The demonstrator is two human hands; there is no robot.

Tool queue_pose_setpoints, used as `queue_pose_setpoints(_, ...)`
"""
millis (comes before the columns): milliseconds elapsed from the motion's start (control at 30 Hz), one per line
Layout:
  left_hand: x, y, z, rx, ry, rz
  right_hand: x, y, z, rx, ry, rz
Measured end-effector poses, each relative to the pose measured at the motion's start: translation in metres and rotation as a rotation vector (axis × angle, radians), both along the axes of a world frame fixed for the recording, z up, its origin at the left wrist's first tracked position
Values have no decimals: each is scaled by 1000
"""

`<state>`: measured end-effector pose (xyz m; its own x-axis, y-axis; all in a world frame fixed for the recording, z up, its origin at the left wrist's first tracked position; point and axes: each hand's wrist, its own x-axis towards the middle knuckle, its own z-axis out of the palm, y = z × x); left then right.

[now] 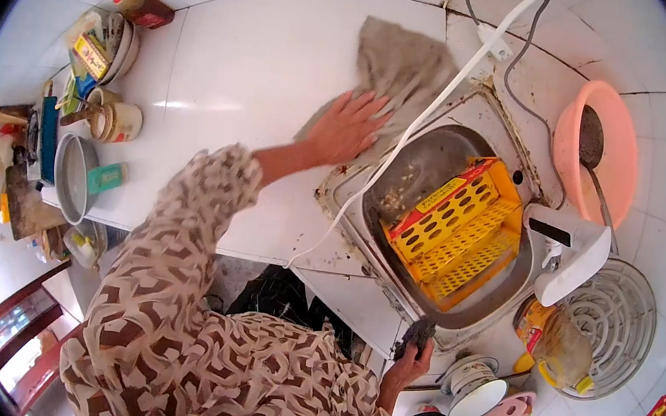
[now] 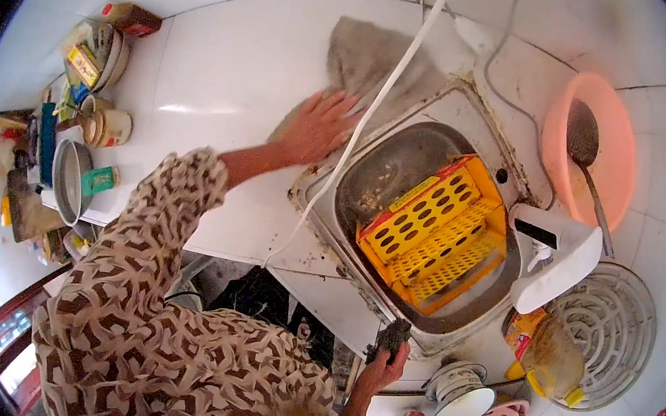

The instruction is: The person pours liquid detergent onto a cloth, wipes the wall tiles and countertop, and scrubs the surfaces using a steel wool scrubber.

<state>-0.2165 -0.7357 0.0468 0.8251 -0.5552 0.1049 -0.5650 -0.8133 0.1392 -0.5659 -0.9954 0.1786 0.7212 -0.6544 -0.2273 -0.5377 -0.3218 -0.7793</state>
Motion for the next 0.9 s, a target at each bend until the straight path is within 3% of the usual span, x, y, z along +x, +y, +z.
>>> queue_pose_setpoints(100,-51,19,2,20,144,49,9,-2,2,6,-44,11)
queue_pose_setpoints(233,-40,10,8,36,92,19,9,-10,-2,71,-8,16)
queue_pose_setpoints(367,19,-29,6,70,101,4,8,-13,-10,122,42,-63)
queue_pose_setpoints(500,79,-66,-9,-126,-41,34,18,-2,6,73,57,-41)
queue_pose_setpoints(667,134,-101,-28,-110,-104,185,-8,-5,11,7,66,-55)
queue_pose_setpoints(700,132,-101,-33,-136,-125,204,-11,-3,15,6,56,-47)
queue_pose_setpoints(800,99,-62,-10,173,-152,77,-10,4,20,22,22,-20)
queue_pose_setpoints(900,43,-3,-25,-22,-96,17,-15,5,15,41,62,16)
